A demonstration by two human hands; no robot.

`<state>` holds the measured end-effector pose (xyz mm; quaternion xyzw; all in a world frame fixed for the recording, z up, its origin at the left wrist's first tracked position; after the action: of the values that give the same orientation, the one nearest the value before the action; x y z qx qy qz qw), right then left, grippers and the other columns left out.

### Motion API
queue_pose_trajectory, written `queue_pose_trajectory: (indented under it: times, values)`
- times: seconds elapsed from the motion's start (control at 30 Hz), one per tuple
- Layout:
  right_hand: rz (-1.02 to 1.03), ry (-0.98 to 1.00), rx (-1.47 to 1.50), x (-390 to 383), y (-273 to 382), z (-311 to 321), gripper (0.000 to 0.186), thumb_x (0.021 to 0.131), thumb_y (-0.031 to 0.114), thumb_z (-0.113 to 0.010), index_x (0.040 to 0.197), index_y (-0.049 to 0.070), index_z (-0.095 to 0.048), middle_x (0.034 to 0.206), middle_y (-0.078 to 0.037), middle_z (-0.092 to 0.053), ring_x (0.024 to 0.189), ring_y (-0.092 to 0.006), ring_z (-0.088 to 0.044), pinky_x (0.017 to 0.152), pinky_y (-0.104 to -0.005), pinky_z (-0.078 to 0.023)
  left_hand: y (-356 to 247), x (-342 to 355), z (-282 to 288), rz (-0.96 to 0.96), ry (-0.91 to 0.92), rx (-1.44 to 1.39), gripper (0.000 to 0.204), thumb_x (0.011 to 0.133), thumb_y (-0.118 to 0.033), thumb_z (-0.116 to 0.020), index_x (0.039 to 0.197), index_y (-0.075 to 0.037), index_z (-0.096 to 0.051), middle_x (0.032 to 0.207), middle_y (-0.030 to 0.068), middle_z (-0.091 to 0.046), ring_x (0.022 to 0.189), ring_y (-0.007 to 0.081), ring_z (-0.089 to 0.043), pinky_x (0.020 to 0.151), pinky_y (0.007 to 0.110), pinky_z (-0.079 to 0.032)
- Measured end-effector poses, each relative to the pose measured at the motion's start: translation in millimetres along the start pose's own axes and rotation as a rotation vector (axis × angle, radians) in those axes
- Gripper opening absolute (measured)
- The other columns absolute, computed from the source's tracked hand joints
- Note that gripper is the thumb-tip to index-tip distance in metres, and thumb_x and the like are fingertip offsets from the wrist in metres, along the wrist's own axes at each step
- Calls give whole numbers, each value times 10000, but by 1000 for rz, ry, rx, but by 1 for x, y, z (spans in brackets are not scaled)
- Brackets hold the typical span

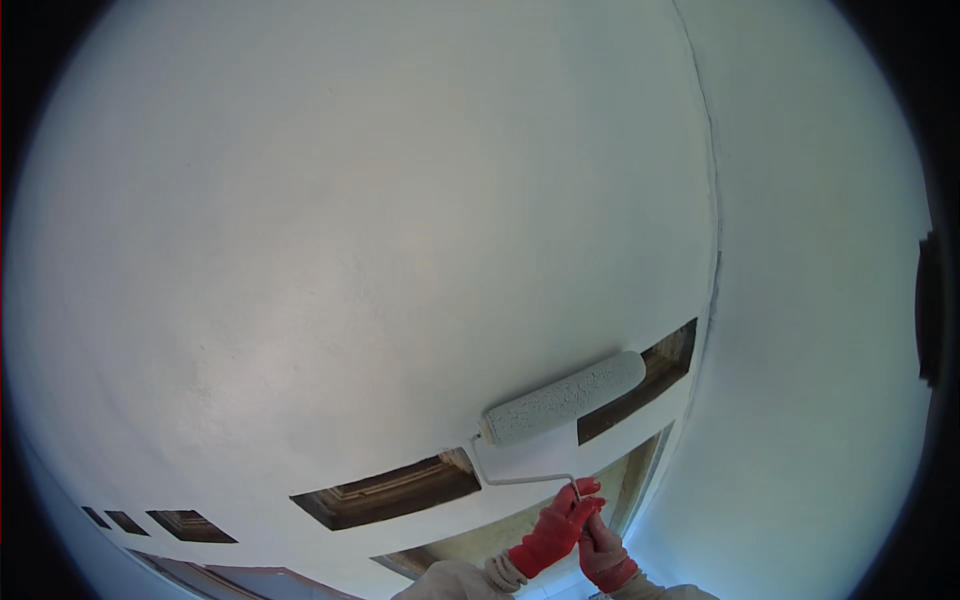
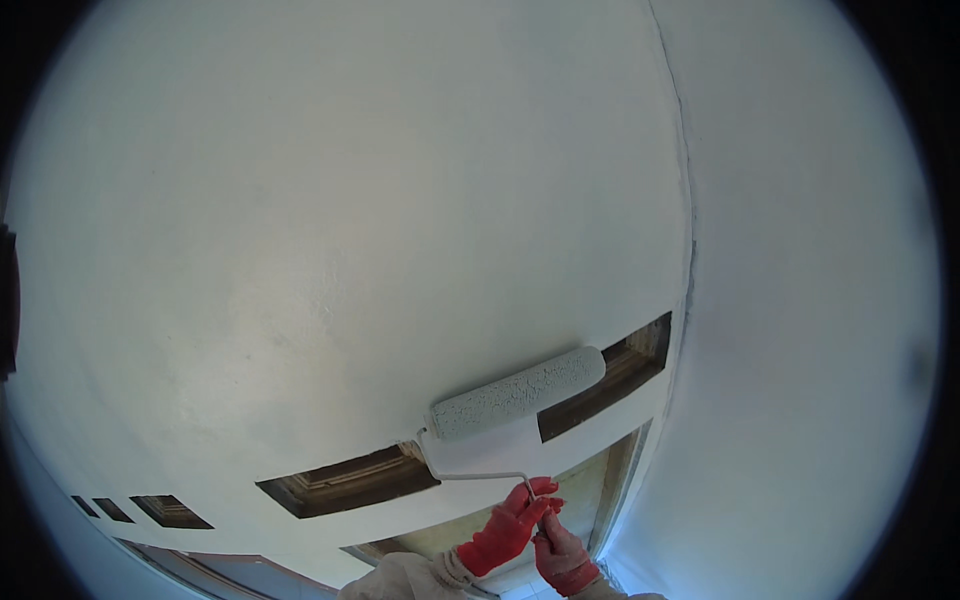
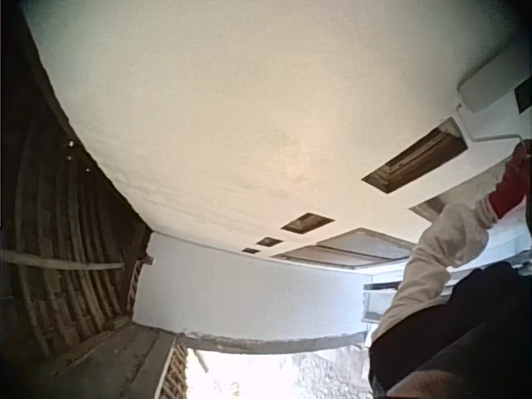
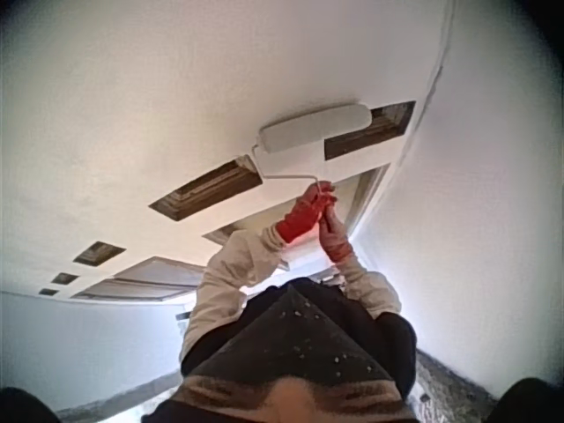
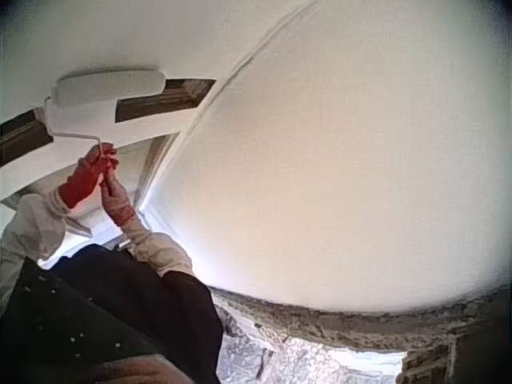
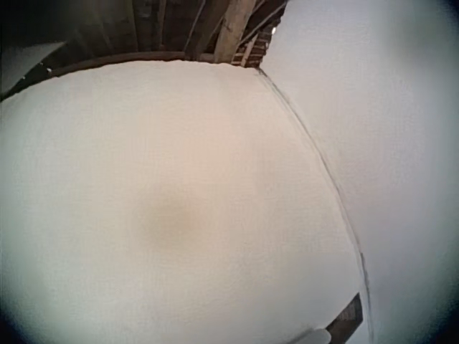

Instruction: The person uses a paint roller to apply white paint to a ceiling, periodically moving the roller back and forth across different sections.

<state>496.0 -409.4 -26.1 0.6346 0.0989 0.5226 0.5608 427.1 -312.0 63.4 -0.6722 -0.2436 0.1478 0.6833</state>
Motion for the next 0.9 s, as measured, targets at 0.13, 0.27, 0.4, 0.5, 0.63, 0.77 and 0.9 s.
queue_pose_trajectory:
  times: [0.13,0.27,0.4,0.5,0.63,0.77,0.9]
  values:
    - [2,98,46,27,30,6,529,940,-19,-425,1446,22,-275,1435,-157,-396,1315,-256,-397,1034,-309,-358,-5,8,4,-42,-55,-41,375,977,-136,-473,1314,11,-396,1270,130,-528,1122,210,-567,934,326,-473]
    - [88,34,76,65,82,20,528,951,6,-418,1453,22,-254,1439,-145,-394,1303,-249,-412,1018,-294,-366,-51,15,-1,-362,-150,295,477,923,-81,-549,1364,-7,-383,1324,159,-499,1173,259,-540,970,341,-447]
    - [159,-25,165,128,135,40,544,946,9,-422,1460,28,-244,1444,-126,-395,1280,-232,-440,983,-278,-391,-119,14,-7,-692,-192,538,573,896,-103,-596,1407,-20,-349,1370,180,-466,1239,291,-488,1005,343,-403]
    - [190,-167,-142,198,178,53,583,849,-23,-510,1404,66,-358,985,-224,-616,743,-277,-644,641,-302,-499,-161,5,2,-803,-214,600,571,894,-92,-595,1404,-13,-348,1377,189,-455,1282,293,-444,1028,352,-378]
    - [562,-355,-93,307,272,67,475,894,23,-514,1360,15,-423,948,-126,-609,698,-134,-544,658,-255,-467,-185,-6,11,-875,-183,599,555,886,-48,-591,1392,-10,-366,1381,187,-449,1282,280,-442,1041,355,-365]
    - [630,-406,-144,414,367,93,383,938,178,-469,1310,89,-456,915,-145,-586,733,-243,-547,681,-305,-459,-186,1,19,-844,-91,514,536,885,-12,-579,1385,-19,-385,1376,179,-450,1275,267,-445,1047,365,-364]
    - [492,-219,46,498,508,95,358,1005,272,-379,1296,115,-517,886,-26,-580,747,-98,-495,734,-244,-446,-195,5,47,-942,-125,300,514,893,9,-557,1381,-31,-400,1381,166,-440,1279,273,-434,1039,381,-378]
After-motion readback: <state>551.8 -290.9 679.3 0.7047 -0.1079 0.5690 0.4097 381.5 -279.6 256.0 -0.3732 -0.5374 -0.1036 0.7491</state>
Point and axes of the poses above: each hand's wrist, its own x-axis towards the middle knuckle, its own z-axis out of the back of the hand, y = z × x, the point moved 1 cm from there along x, towards the middle knuckle
